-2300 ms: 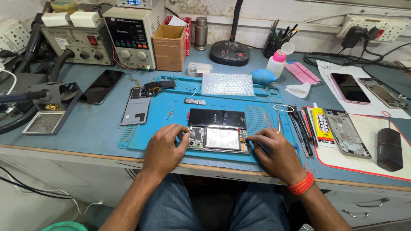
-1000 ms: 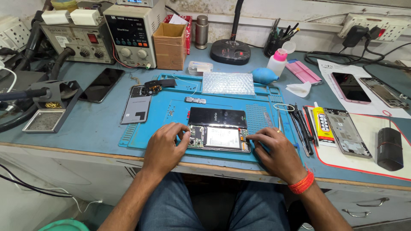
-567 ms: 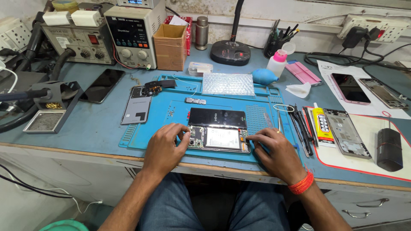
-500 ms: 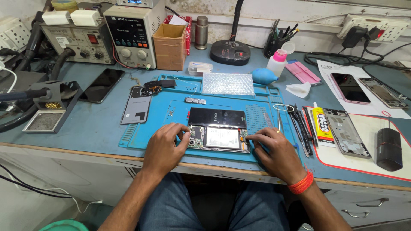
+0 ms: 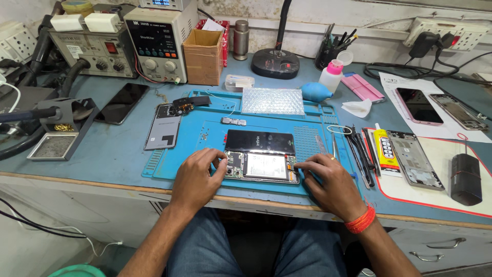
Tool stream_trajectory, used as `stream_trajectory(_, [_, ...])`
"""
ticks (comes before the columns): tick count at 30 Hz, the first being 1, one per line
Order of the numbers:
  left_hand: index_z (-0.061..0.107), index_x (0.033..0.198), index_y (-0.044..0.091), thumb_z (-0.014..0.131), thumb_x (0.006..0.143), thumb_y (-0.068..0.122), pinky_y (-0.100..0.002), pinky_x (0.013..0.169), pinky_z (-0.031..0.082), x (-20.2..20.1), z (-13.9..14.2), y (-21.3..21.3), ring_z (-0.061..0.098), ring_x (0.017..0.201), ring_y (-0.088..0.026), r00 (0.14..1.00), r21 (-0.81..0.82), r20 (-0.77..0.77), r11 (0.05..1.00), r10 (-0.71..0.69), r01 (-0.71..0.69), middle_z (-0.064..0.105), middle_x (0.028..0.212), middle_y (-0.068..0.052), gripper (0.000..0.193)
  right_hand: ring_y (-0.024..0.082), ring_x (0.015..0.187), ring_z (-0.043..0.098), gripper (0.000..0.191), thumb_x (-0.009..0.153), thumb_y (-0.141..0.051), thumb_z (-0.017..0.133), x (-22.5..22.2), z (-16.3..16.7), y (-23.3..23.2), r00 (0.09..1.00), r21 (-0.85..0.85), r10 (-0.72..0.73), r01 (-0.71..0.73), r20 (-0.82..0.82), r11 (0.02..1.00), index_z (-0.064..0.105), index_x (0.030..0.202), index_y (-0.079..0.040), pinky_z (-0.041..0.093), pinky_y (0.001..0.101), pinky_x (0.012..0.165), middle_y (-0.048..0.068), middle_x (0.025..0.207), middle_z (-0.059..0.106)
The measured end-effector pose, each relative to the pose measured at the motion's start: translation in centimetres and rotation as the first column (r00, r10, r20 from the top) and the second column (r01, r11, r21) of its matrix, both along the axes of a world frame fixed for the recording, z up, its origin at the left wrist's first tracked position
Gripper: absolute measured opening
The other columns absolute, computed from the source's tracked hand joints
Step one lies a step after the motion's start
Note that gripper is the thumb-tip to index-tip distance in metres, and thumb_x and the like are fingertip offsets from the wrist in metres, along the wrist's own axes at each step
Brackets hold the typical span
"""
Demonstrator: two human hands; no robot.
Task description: The person repairs a disassembled smartphone on a blue silicone mat. They connect an orange flex cable to the phone's motherboard, handle a battery, position the screen assembly over the body, and press along its edges to seat it while using tweezers and a spudger on small components.
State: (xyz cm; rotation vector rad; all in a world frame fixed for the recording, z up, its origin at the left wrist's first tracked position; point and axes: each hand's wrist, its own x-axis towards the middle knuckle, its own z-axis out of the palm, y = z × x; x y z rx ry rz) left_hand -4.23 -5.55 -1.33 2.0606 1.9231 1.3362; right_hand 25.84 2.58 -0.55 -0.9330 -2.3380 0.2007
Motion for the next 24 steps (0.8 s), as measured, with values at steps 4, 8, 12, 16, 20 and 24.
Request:
stream_trajectory(4, [0.071,0.090,0.007,0.065,0.093,0.021,-0.041,0.070,0.051,0.02,0.01,0.00,0.064,0.074,-0.024,1.000,-0.038,0.007,0.999,0.013,-0.012,0.067,0.076,-0.005,0.016,0.029,0.096,0.067,0.026,0.085,-0.008,0.067,-0.03,0.00,0.03,1.000,-0.001,0.002,-0.002,0.005,1.000,0.077,0.109,-0.010,0.054,0.0413,0.085,0.010,0.101,0.071])
stream_trajectory(8, [0.070,0.090,0.007,0.065,0.093,0.021,-0.041,0.070,0.051,-0.03,-0.04,0.01,0.065,0.074,-0.024,1.000,-0.024,0.002,1.000,0.009,-0.009,0.068,0.076,-0.005,0.015,0.030,0.096,0.067,0.026,0.085,-0.008,0.067,-0.03,-0.01,0.04,1.000,0.005,0.004,-0.004,0.001,1.000,0.077,0.109,-0.010,0.054,0.0414,0.085,0.010,0.101,0.071])
stream_trajectory(12, [0.070,0.090,0.006,0.065,0.093,0.020,-0.041,0.072,0.051,-0.07,-0.13,0.04,0.065,0.075,-0.024,1.000,0.009,-0.009,1.000,-0.003,0.003,0.068,0.077,-0.006,0.015,0.030,0.096,0.067,0.026,0.085,-0.008,0.067,-0.02,0.03,0.04,1.000,0.001,0.004,-0.004,0.000,1.000,0.077,0.109,-0.010,0.054,0.0413,0.085,0.010,0.100,0.071])
stream_trajectory(16, [0.070,0.090,0.006,0.065,0.093,0.020,-0.041,0.072,0.051,-0.03,-0.10,0.05,0.066,0.076,-0.024,1.000,0.012,-0.002,1.000,-0.004,0.004,0.068,0.078,-0.006,0.015,0.030,0.096,0.066,0.025,0.085,-0.008,0.067,-0.07,0.05,-0.01,1.000,0.009,0.007,-0.007,-0.005,1.000,0.077,0.108,-0.010,0.053,0.0416,0.085,0.010,0.101,0.071])
stream_trajectory(20, [0.070,0.090,0.006,0.065,0.092,0.020,-0.042,0.071,0.051,-0.03,-0.04,0.04,0.066,0.076,-0.025,1.000,-0.003,0.003,1.000,0.001,-0.001,0.068,0.078,-0.006,0.015,0.030,0.096,0.066,0.025,0.085,-0.008,0.067,-0.05,0.06,0.00,1.000,0.015,0.004,-0.004,-0.001,1.000,0.077,0.108,-0.010,0.053,0.0417,0.086,0.011,0.100,0.071])
stream_trajectory(24, [0.070,0.090,0.006,0.065,0.093,0.020,-0.041,0.072,0.051,-0.06,-0.06,0.01,0.066,0.076,-0.024,1.000,-0.005,-0.001,1.000,-0.001,0.001,0.068,0.077,-0.006,0.015,0.029,0.096,0.067,0.024,0.085,-0.009,0.067,-0.05,0.01,0.05,1.000,0.013,0.004,-0.004,0.005,1.000,0.077,0.108,-0.010,0.054,0.0415,0.086,0.010,0.100,0.071])
